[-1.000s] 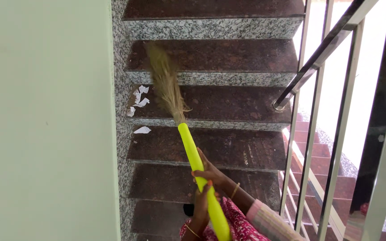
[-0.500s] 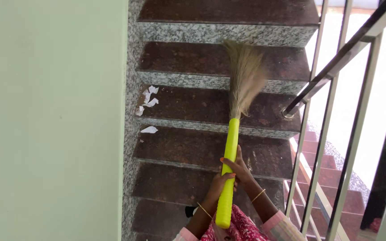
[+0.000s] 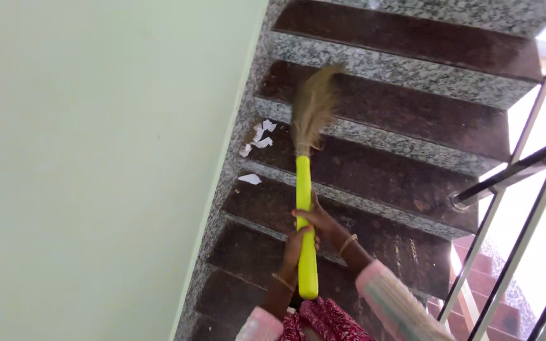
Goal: The person sweeps debris and paper scraps down the stairs using a broom.
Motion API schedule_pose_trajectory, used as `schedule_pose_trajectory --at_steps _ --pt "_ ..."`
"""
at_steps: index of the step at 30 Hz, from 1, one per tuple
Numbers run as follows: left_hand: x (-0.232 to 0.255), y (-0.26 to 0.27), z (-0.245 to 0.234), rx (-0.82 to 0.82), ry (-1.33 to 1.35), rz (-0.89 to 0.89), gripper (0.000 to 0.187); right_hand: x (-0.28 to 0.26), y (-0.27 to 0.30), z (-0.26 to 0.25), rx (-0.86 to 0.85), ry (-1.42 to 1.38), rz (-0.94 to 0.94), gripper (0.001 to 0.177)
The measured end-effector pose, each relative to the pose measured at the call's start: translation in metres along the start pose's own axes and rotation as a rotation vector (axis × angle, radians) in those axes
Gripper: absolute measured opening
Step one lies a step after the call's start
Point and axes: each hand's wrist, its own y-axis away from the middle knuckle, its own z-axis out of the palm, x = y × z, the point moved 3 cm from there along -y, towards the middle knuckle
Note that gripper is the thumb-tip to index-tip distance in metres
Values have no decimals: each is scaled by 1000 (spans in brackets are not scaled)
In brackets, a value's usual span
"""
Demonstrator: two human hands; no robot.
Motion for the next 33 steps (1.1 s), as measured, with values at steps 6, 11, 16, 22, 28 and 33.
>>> schedule_pose_trajectory --at_steps 6,11,16,22,28,33 --pt "27 -17 15 166 103 160 20 -22 -51 11 -214 235 47 111" --pt "-32 38 33 102 -94 91 25 -11 38 -16 -275 317 -167 110" --pt "-132 117 123 -337 -160 119 55 -25 184 -89 -148 285 -139 94" --pt "-151 162 175 -608 -319 195 68 -49 265 -123 53 223 -142 103" --pt "-137 82 164 -523 -35 187 60 -49 193 -131 159 105 -252 107" --pt "-102 35 104 -182 -122 -16 38 -19 124 -107 155 -180 -59 113"
